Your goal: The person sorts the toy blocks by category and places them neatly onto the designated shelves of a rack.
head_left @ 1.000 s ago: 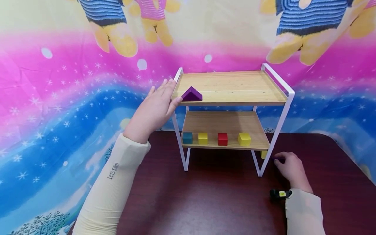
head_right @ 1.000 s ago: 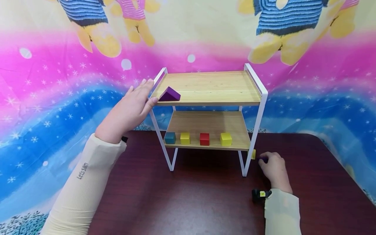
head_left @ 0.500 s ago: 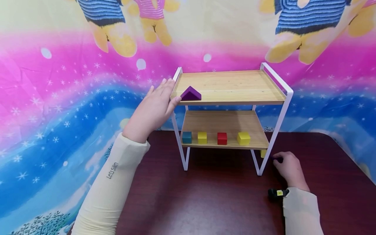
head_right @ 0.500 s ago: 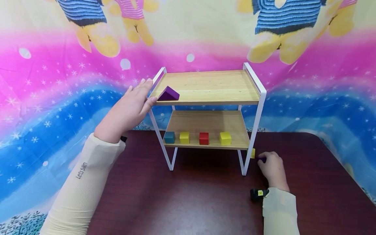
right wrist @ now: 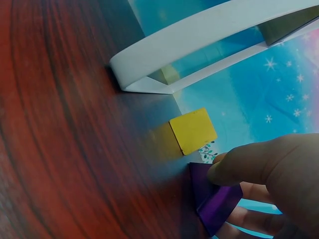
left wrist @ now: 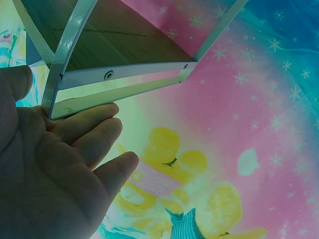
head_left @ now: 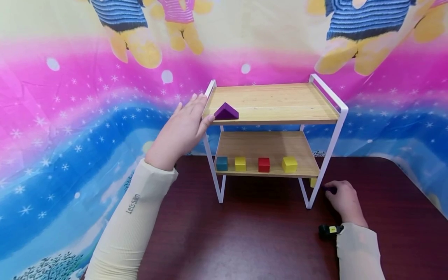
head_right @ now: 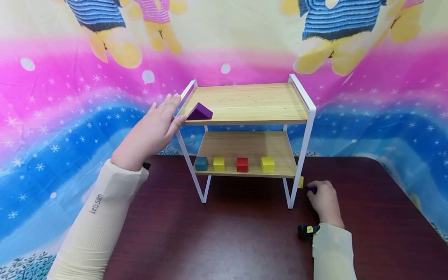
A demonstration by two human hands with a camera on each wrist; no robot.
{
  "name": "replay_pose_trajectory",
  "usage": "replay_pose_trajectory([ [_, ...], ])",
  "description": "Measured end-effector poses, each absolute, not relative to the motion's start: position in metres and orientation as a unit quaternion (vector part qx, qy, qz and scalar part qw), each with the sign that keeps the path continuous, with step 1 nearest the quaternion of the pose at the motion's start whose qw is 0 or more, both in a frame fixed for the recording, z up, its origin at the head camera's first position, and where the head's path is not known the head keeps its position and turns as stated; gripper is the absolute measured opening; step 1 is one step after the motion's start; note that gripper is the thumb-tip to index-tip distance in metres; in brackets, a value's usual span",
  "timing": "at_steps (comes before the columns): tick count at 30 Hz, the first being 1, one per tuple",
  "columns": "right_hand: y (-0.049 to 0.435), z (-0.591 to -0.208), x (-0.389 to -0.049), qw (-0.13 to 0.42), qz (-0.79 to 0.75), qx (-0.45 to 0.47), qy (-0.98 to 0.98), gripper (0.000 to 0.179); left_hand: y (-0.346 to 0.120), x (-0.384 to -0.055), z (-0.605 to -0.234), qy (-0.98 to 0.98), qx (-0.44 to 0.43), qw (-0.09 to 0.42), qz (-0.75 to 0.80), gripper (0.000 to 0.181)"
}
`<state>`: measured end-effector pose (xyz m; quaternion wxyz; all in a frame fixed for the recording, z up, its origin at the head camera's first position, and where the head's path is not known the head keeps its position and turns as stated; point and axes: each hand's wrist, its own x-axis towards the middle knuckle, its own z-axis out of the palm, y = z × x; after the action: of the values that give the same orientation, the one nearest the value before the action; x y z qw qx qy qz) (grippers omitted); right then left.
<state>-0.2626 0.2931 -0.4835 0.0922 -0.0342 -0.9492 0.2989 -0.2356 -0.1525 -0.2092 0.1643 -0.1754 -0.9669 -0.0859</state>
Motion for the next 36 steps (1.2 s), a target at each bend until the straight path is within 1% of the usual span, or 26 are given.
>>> replay_pose_trajectory([
  [10, 0.294, -0.483, -0.263, 0.098, 0.3, -0.03, -0.948, 0.025, -0.153, -0.235, -0.209, -0.968, -0.173, 0.161, -0.086, 0.072],
  [29, 0.294, -0.476, -0.261, 0.078, 0.312, -0.044, -0.946, 0.026, -0.152, -0.234, -0.208, -0.968, -0.176, 0.158, -0.088, 0.072],
  [36, 0.293, -0.471, -0.258, 0.088, 0.315, -0.041, -0.944, 0.025, -0.152, -0.234, -0.208, -0.968, -0.176, 0.158, -0.088, 0.072],
])
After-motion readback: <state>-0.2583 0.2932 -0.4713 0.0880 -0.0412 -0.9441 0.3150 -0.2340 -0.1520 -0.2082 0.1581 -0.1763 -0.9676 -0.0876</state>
